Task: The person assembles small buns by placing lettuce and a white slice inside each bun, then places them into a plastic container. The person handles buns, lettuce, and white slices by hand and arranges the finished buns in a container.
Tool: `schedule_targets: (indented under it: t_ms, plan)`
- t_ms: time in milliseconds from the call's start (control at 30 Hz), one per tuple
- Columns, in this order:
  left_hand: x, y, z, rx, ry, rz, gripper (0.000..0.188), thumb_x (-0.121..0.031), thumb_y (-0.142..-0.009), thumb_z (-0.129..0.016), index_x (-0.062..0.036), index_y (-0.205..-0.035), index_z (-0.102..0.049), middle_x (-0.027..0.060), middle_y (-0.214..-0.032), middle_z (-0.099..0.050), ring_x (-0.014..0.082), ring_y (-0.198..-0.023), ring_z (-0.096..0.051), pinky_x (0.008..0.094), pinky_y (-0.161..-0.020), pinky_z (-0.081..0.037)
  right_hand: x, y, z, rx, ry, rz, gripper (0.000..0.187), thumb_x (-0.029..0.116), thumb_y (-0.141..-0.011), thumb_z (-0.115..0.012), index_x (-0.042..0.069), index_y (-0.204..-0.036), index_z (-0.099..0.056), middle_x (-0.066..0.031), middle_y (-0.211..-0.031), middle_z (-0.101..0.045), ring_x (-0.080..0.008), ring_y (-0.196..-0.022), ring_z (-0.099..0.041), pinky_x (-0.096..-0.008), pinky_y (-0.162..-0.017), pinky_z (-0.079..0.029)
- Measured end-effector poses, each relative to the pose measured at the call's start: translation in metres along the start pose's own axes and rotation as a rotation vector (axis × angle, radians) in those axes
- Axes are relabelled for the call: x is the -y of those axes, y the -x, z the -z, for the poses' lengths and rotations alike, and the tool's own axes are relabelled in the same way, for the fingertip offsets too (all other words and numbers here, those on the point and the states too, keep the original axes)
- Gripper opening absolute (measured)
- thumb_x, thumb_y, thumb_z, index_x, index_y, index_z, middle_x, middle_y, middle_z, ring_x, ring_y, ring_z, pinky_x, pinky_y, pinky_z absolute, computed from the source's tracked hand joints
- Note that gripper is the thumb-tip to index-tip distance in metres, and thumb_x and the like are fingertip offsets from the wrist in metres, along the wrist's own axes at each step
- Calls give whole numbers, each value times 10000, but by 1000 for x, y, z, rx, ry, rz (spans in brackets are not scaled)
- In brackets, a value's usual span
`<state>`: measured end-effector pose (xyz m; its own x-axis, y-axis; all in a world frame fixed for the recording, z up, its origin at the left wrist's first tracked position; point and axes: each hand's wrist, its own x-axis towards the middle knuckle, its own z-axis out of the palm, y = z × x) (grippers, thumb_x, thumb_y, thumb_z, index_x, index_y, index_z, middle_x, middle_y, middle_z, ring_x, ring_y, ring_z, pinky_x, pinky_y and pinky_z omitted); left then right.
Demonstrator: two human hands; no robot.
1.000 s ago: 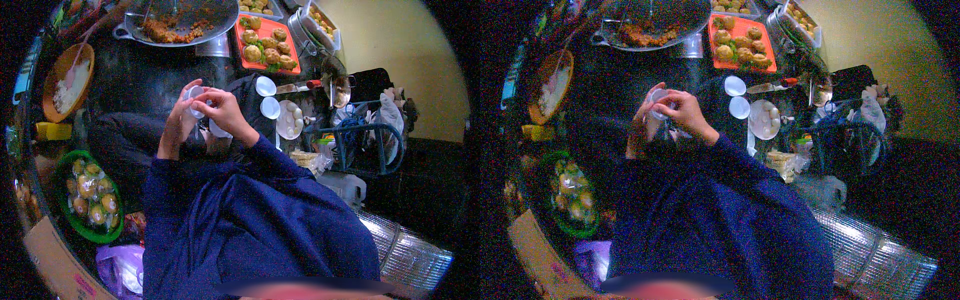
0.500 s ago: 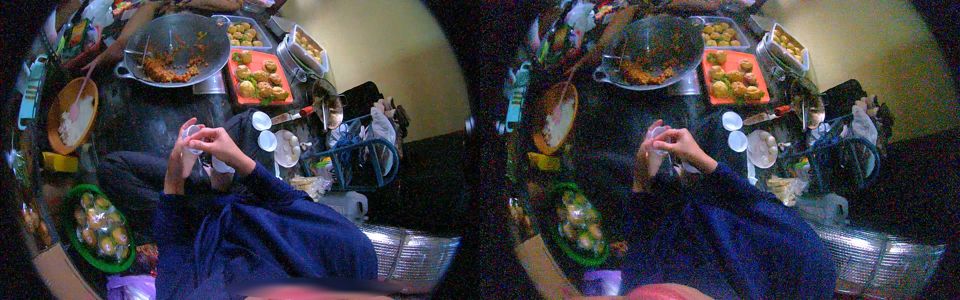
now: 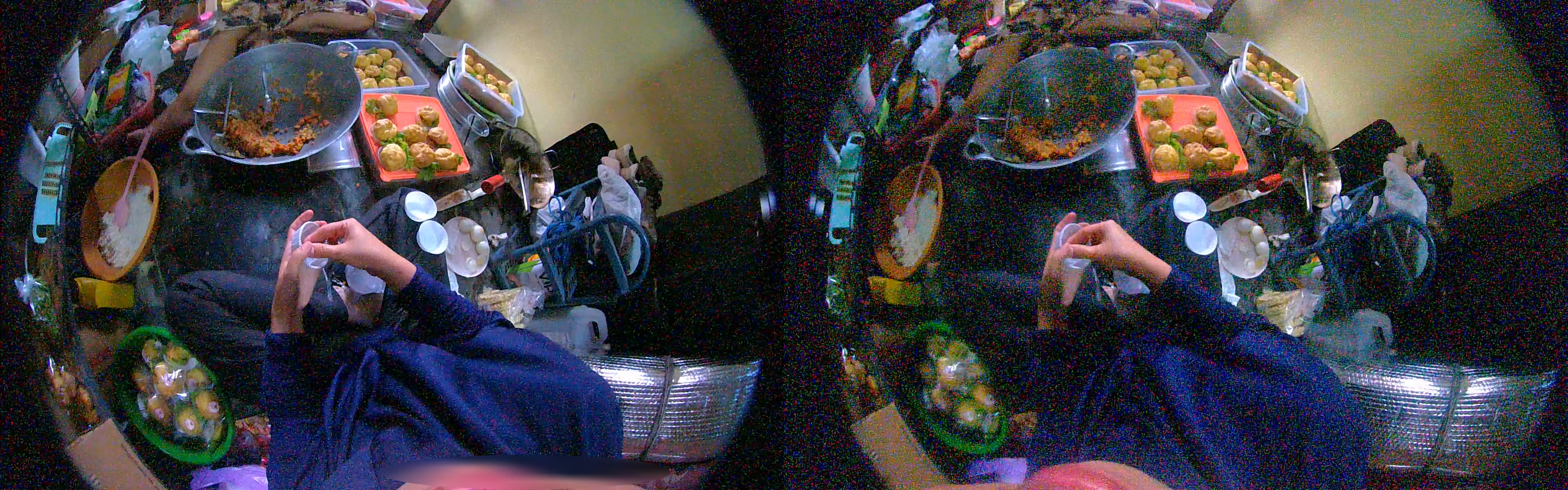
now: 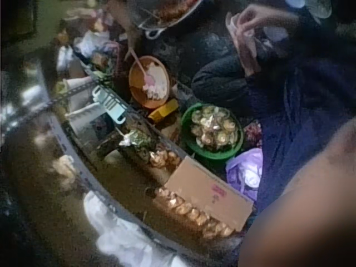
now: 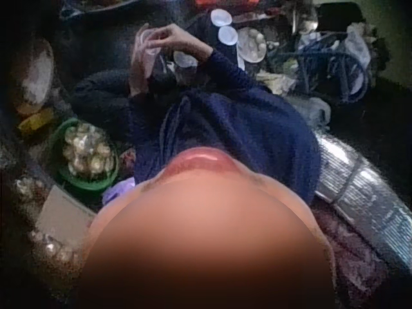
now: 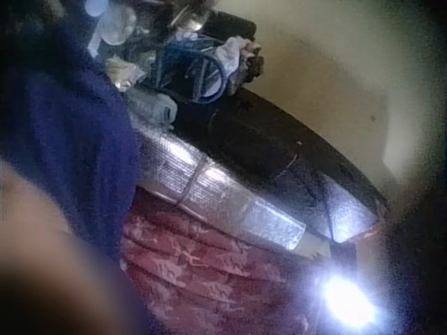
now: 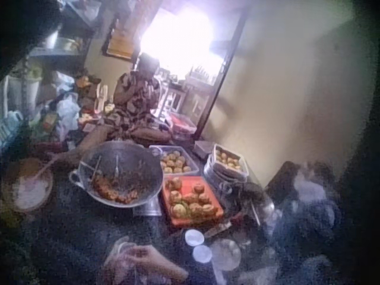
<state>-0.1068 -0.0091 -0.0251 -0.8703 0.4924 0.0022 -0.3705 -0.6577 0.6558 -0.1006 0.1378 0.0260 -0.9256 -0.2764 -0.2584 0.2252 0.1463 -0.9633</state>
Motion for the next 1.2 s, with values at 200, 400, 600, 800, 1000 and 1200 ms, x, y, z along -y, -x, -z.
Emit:
schedule_targets:
  t_ms: [200,400,600,800,1000,1200]
  plan:
    - [2,0,-3,25,49,14,668,-277,-829,-579,-64,-1394,-295,114,-1206,-486,234,-1123,-499,357,-996,-373,-4,2,1,-10,59,25,261,223,-869,-671,-13,-980,-687,-24,-910,-663,-93,-836,-581,-255,-772,-461]
    - [2,1,-4,-46,-185,-30,595,-216,-853,-551,-70,-1382,-322,118,-1205,-481,222,-1101,-500,340,-982,-372,-4,6,-5,-152,291,32,231,180,-819,-650,-31,-900,-695,-50,-790,-679,-94,-736,-593,-262,-697,-483]
    - [1,-1,-2,-99,-250,-9,572,-187,-859,-561,-69,-1372,-339,119,-1172,-510,207,-1082,-511,319,-962,-389,-5,10,-4,-247,282,53,232,174,-804,-651,-38,-888,-693,-56,-767,-681,-84,-708,-588,-257,-671,-488]
    - [0,0,-2,-145,-97,-14,551,-179,-863,-565,-71,-1359,-351,115,-1160,-526,206,-1071,-530,330,-939,-420,3,26,4,-349,227,131,204,152,-819,-642,-45,-855,-684,-34,-726,-669,-68,-669,-591,-237,-607,-485]
    - [5,-2,0,-143,-91,3,527,-218,-900,-549,-82,-1364,-339,108,-1192,-502,213,-1102,-509,350,-946,-412,3,27,-5,-417,166,214,165,121,-838,-635,-41,-855,-667,-41,-733,-663,-74,-683,-595,-232,-635,-481]
    - [16,-19,19,-231,-39,40,498,-251,-913,-558,-88,-1338,-356,136,-1178,-516,231,-1049,-552,376,-887,-474,-2,38,21,-536,145,191,175,144,-855,-635,-26,-880,-669,-26,-768,-656,-76,-688,-587,-220,-627,-475]
